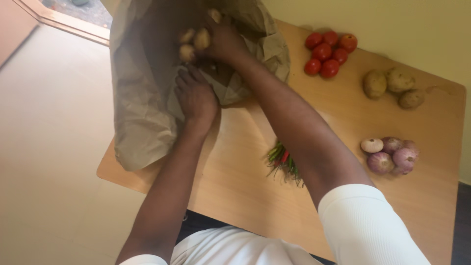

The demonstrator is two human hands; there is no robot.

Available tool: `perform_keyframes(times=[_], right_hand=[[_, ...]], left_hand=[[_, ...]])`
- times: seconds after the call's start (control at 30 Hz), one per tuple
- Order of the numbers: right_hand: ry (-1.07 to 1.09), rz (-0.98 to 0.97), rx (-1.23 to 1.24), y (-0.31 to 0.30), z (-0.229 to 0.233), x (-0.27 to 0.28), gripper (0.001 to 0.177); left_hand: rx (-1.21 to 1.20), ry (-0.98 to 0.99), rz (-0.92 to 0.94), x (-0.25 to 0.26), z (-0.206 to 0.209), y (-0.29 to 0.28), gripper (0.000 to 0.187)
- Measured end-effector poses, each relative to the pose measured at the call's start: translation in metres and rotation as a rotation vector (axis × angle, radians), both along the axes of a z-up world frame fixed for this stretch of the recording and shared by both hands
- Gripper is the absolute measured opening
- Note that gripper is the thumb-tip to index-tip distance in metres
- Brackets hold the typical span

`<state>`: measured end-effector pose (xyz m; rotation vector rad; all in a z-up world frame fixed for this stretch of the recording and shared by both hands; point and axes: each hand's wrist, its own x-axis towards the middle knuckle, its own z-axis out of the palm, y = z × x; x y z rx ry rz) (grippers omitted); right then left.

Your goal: The person picks up green and red chilies, tomatoes, onions, and potatoes by hand from a table and places them one by one into a brown paper bag.

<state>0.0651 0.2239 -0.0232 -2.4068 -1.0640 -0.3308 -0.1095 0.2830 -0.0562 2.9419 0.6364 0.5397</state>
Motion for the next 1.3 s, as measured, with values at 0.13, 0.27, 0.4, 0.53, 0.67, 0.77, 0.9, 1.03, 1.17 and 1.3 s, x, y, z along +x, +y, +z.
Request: perform_keyframes(times=[0.13,0.27,0.4,0.53,0.67,0.77,0.9,1.03,1.17,1.3], right_hand=[[0.234,-0.015,0.133,-0.012,0.023,-0.025,0.070],[0.118,0.080,0.117,-0.076,0.088,-0.056,0.025],[0.120,0.063,0.110,-0.192,0.127,-0.100,0.020],[0.070,-0.414,-0.156,-0.331,0.144,-0.109,0.029],[0.222,-0.875,-0.656,-0.433,0.138,-0.081,0.062],[0.376,-0.769,-0.644,-0.469,0.119,-0.055,0.070],[0.270,-0.377,-0.349,-0.461,0.085,-0.050,0.076],[0.301,-0.276,-0.286,-0.418,0.058,-0.031,0.064],[0.153,-0.193,-0.253,-0.378,0.041,0.005,0.080],[0.225,-0.199,-0.248,-0.356,0.023,0.030,0.080]], left_hand=[[0.056,0.090,-0.078,-0.011,-0.009,-0.017,0.060],[0.253,0.356,-0.143,-0.017,0.003,-0.021,0.063],[0.130,0.238,-0.173,-0.023,0.019,-0.015,0.057],[0.093,-0.027,-0.287,-0.041,0.070,-0.042,0.057],[0.096,-0.105,-0.497,-0.047,0.129,-0.078,0.049],[-0.251,0.148,-0.710,-0.031,0.142,-0.127,0.051],[-0.188,-0.021,-0.909,0.022,0.112,-0.189,0.065],[-0.164,0.126,-0.757,0.099,0.081,-0.229,0.106],[-0.181,0.336,-0.619,0.138,0.059,-0.246,0.125],[-0.150,0.110,-0.597,0.145,0.030,-0.244,0.101]])
